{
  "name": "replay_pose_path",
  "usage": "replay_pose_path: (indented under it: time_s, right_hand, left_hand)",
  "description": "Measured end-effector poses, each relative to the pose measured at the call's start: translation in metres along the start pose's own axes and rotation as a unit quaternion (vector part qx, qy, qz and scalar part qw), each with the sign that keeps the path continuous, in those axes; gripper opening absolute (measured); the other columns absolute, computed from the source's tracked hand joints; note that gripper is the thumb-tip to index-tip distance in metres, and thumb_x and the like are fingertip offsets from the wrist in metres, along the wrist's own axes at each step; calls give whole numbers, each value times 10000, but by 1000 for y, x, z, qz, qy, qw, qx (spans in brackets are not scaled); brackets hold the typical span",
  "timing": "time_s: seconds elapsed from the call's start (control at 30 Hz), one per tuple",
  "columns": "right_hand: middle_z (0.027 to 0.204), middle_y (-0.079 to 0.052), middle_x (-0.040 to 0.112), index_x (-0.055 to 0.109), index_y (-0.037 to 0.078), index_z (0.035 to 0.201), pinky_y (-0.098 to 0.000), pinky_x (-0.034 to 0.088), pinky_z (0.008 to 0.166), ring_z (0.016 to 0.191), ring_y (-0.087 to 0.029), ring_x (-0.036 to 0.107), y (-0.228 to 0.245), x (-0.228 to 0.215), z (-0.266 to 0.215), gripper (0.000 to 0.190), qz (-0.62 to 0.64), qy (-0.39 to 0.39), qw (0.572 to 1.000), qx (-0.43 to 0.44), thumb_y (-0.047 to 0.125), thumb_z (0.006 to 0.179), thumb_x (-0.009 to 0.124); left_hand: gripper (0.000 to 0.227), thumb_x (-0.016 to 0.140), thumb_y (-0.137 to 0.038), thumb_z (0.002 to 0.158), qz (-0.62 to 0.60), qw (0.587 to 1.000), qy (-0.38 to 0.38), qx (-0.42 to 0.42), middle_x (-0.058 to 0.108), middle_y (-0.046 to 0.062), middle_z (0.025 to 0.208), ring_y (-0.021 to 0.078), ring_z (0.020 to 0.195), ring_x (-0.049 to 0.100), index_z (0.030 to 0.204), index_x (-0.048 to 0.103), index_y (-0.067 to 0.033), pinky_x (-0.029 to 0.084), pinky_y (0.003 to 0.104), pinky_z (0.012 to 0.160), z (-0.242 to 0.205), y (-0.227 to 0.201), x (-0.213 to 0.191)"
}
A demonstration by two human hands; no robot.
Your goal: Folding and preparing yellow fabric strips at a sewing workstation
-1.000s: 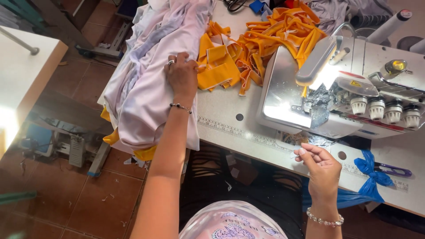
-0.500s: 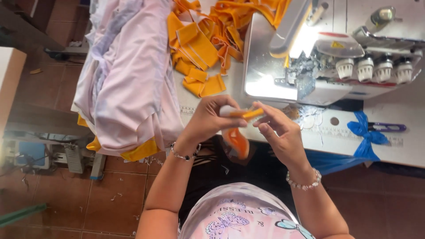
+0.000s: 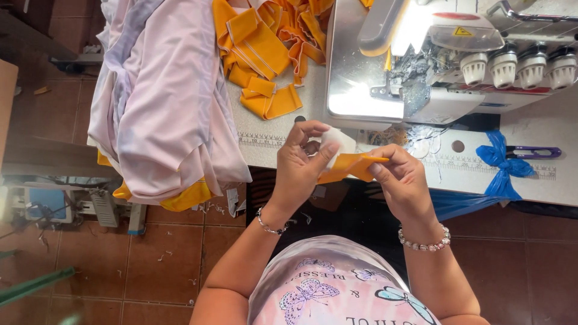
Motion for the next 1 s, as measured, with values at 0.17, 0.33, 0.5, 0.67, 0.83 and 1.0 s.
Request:
replay_pose_path:
  time_s: [0.17,0.33,0.5,0.67,0.83,1.0]
  right_hand:
    - [994,-196,703,611,-46,1067,-410,545,963,992,-221,670,0,-3,-3,120,21,-21,999,-12,57,1009,630]
    - [947,-198,713,609,-76,1024,-412,549,973,966,-213,675,7,-1,-10,103,-11,-26,999,-42,21,1004,636]
    - [877,-221,716,664,-126,969,-407,585,865,872,-207,679,21,14,-13,94,-18,-5,999,-37,-118,883,701]
    - [875,-245,696,667,-128,966,-403,590,847,858,-231,686,13,-2,-11,94,-22,12,999,-26,-134,874,684]
    - [1385,-212,637,598,-30,1337,-427,471,1205,1364,-322,599,44,25,-9,438,-159,122,980,-11,124,930,651]
    - [917,-154,725,742,-59,932,-392,515,1022,1011,-138,608,-17,-12,-19,87,-142,72,987,-37,-31,857,778]
  left_hand:
    - [137,620,-192,1038,175,964,-58,190,525,108,1349,275,1228,605,1171,638,-163,574,432,1003,-17,-42,19]
    - [116,732,-207,954,211,960,-52,174,778,3,980,150,927,757,1047,788,-165,624,249,796,-32,-43,30]
    - [149,816,-115,864,64,998,4,23,783,61,980,145,933,749,1012,795,-121,622,256,807,-32,-18,28]
    - [185,862,-115,802,32,999,-23,16,752,66,1006,163,969,745,970,786,-104,627,273,861,-27,-23,19]
    - [91,691,-325,971,209,974,18,91,662,-4,1228,186,1204,567,1013,757,-278,400,336,1117,-35,-22,28]
    - [150,693,-337,987,99,995,25,-4,708,-67,997,119,1151,597,1110,717,-255,440,286,1004,-33,0,34]
Point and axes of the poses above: each hand's wrist, its own z-axis towards the middle knuckle, its own x-axis out of the palm, y = z × x, the point moved 4 cm from there along z, towards the middle knuckle
